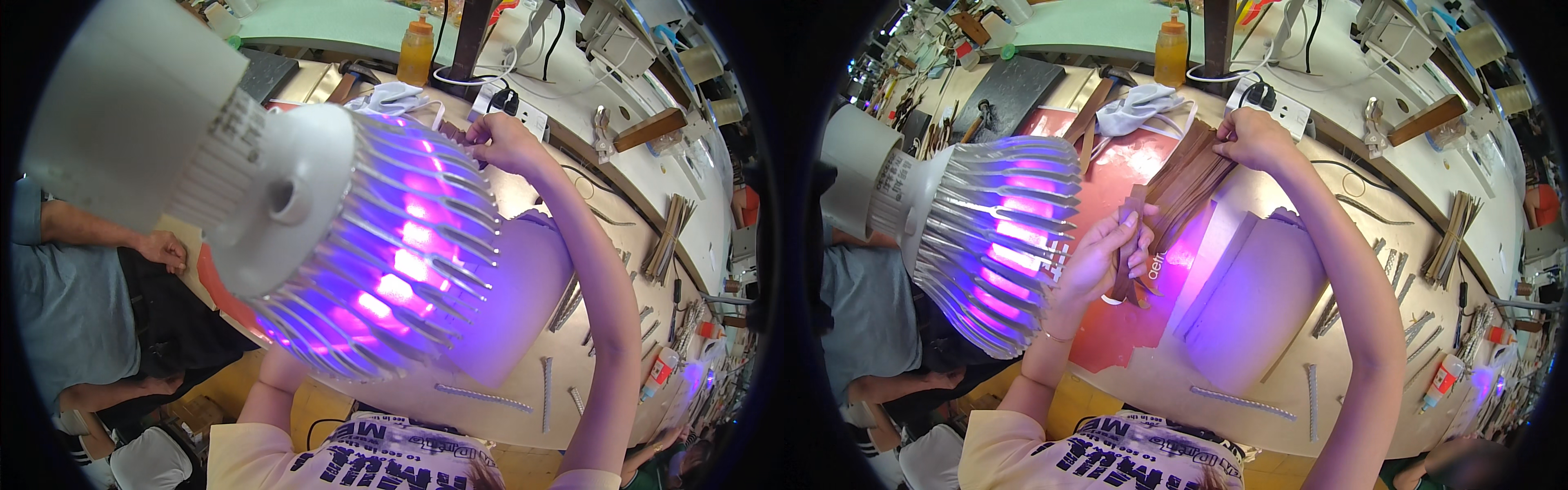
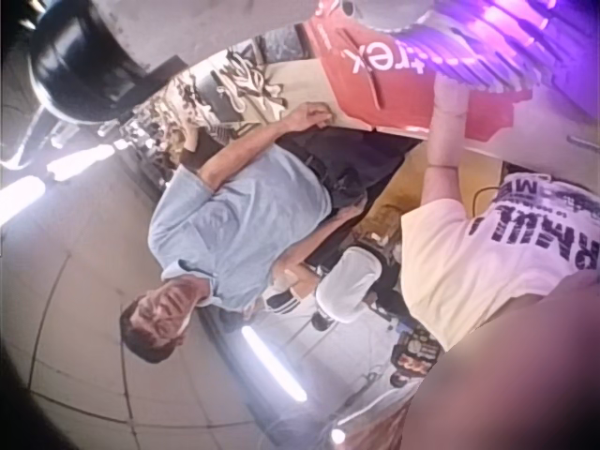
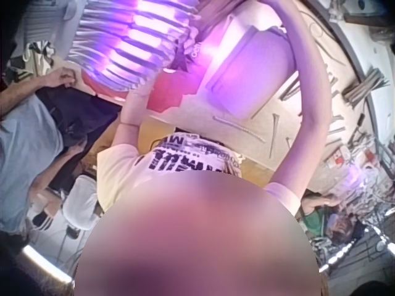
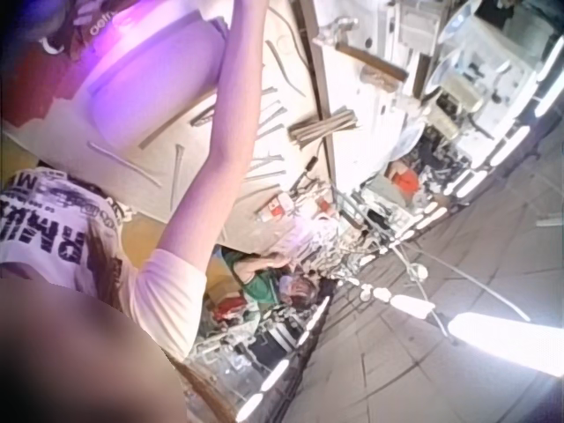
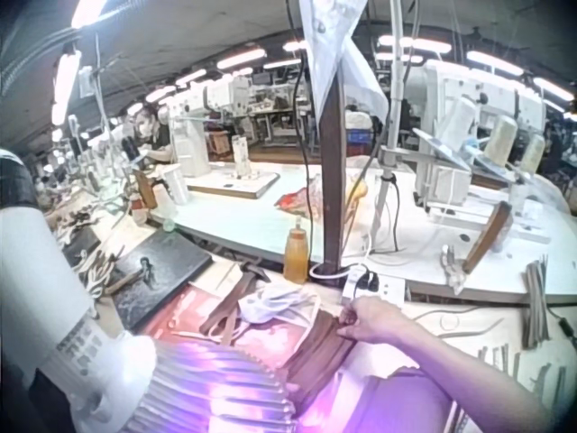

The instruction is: The person assembles a handbag by attaching braided straps to a cardboard form. They repeatedly pick up straps, position them on the form, and press them into place under a purple UV lamp. The person handles multiple straps and adjusts their placement throughout the clip.

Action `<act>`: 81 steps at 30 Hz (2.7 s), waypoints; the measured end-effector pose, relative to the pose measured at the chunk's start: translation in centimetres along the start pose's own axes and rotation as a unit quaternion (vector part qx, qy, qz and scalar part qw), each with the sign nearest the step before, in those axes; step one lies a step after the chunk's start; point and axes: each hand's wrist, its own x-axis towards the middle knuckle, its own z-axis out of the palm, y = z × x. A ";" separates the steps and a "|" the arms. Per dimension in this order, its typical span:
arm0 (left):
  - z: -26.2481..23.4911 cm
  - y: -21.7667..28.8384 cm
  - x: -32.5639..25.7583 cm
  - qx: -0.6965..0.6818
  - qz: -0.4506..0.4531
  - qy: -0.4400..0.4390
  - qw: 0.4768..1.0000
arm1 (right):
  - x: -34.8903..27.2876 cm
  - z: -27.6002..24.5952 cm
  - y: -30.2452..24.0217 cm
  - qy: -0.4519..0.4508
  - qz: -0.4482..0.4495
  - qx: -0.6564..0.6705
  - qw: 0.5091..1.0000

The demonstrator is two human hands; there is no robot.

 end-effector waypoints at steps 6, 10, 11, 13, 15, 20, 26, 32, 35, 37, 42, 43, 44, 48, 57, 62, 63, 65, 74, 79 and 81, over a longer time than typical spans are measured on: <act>-0.2 -0.3 0.2 0.005 0.001 0.008 1.000 | -0.1 0.0 0.1 0.000 0.000 0.006 1.000; -0.2 -0.2 0.2 0.013 -0.002 0.009 1.000 | -0.2 -0.1 -0.4 0.003 0.019 -0.001 1.000; -0.3 -0.1 0.2 0.013 -0.002 0.011 1.000 | -0.3 -0.3 -0.6 0.004 0.026 -0.001 1.000; -0.5 0.1 0.4 0.012 0.000 0.015 1.000 | -0.8 -0.5 -1.2 0.023 0.009 -0.019 1.000; -0.7 0.4 0.6 0.019 0.002 0.024 1.000 | -2.0 -0.6 -2.4 0.054 -0.016 -0.066 0.996; -1.2 0.9 0.7 0.052 0.014 0.037 0.998 | -10.7 -0.2 -6.4 0.120 -0.241 -0.034 0.963; -0.9 0.5 -0.1 0.199 0.018 0.067 0.977 | -16.8 0.0 -8.3 -0.001 -0.267 0.016 0.963; -1.0 -1.2 -1.4 0.240 0.023 0.098 0.965 | -18.2 1.9 -8.7 -0.004 -0.314 -0.053 0.948; -0.6 -2.8 -3.1 0.229 0.041 0.112 0.966 | -19.2 2.6 -9.2 0.002 -0.288 -0.032 0.957; 0.2 -3.1 -4.3 0.223 0.075 0.116 0.965 | -19.0 2.7 -9.4 0.034 -0.251 0.061 0.966; 3.3 -0.3 -4.7 0.411 0.133 0.197 0.880 | -17.5 0.2 -8.9 0.100 -0.184 0.168 0.963; 3.4 0.8 -4.2 0.412 0.130 0.188 0.882 | -16.5 0.0 -8.9 0.119 -0.216 0.185 0.951; 3.5 1.8 -3.5 0.411 0.134 0.167 0.886 | -16.2 -0.3 -9.0 0.108 -0.186 0.207 0.954; 1.9 4.2 0.5 0.407 0.138 0.092 0.898 | -15.0 -1.0 -9.0 0.117 -0.121 0.225 0.960; -1.1 5.5 8.1 0.440 0.135 0.049 0.886 | -14.4 -1.0 -9.2 0.112 -0.129 0.177 0.969; -1.7 6.0 10.8 0.452 0.129 0.042 0.882 | -14.0 -0.7 -8.8 0.146 -0.161 0.134 0.967; -1.8 6.1 11.0 0.452 0.128 0.040 0.882 | -13.9 -0.6 -8.6 0.150 -0.159 0.119 0.969; -1.9 6.3 11.7 0.455 0.126 0.039 0.881 | -13.8 -0.4 -8.4 0.172 -0.184 0.117 0.961; -2.3 6.7 13.2 0.464 0.122 0.026 0.877 | -13.5 0.4 -7.8 0.191 -0.192 0.044 0.962; -2.4 6.8 14.2 0.471 0.121 0.019 0.874 | -14.6 1.6 -8.6 0.256 -0.237 -0.066 0.935; -2.6 6.8 14.3 0.473 0.121 0.019 0.873 | -16.0 2.2 -9.1 0.260 -0.267 -0.111 0.922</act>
